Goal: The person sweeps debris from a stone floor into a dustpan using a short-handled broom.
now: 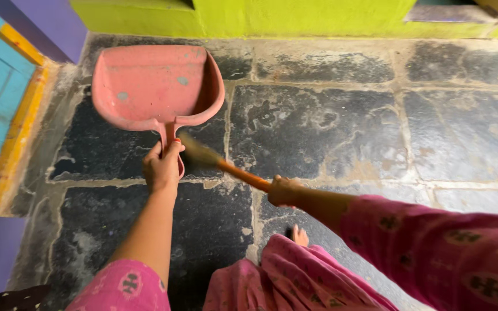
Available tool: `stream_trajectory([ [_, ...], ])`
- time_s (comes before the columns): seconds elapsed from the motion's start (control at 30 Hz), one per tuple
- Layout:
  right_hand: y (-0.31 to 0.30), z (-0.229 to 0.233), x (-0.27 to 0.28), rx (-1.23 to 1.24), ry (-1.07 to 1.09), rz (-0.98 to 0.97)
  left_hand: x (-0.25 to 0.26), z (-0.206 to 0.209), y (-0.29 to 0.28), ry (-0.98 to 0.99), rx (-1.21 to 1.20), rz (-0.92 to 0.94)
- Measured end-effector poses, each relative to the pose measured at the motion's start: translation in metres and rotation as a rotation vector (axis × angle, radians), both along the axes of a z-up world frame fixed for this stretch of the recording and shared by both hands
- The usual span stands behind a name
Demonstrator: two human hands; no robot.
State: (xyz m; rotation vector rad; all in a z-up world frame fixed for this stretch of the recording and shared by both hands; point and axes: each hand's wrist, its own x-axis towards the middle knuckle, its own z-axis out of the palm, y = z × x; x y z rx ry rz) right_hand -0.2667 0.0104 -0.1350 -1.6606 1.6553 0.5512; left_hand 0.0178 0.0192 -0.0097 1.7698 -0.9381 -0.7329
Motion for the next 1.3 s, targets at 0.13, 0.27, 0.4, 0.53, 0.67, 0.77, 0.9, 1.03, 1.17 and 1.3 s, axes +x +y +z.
stream_trajectory([
  [0.13,-0.054,-0.039,-0.007,0.104,-0.002,0.039,0.008,-0.003,-0.010,0.016,0.019,0.020],
  [0.27,-0.098,-0.089,-0.082,0.218,0.002,-0.171,0.012,-0.010,-0.027,0.014,-0.086,0.054],
  [0.4,-0.143,-0.100,-0.158,0.188,-0.009,-0.415,0.007,-0.012,-0.053,0.036,-0.063,0.094],
  [0.53,-0.149,-0.091,-0.144,0.049,-0.042,-0.384,-0.004,-0.018,-0.081,0.101,-0.152,0.121],
  [0.67,-0.114,-0.059,-0.081,-0.014,-0.103,-0.167,-0.012,-0.008,-0.107,0.101,-0.164,0.118],
  [0.77,-0.102,-0.035,-0.043,0.023,-0.104,0.019,-0.012,0.005,-0.116,0.055,-0.101,0.115],
  [0.9,-0.144,-0.027,0.000,0.111,-0.084,0.171,0.004,0.012,-0.136,0.097,-0.138,0.080],
  [1.03,-0.191,-0.043,-0.005,0.203,-0.046,0.096,0.024,0.002,-0.159,-0.017,-0.051,0.031],
  [1.17,-0.226,-0.052,-0.056,0.247,-0.029,-0.173,0.033,-0.007,-0.182,-0.020,-0.030,0.010],
  [1.3,-0.253,-0.034,-0.092,0.157,-0.015,-0.473,0.053,-0.017,-0.206,0.027,-0.048,-0.079],
])
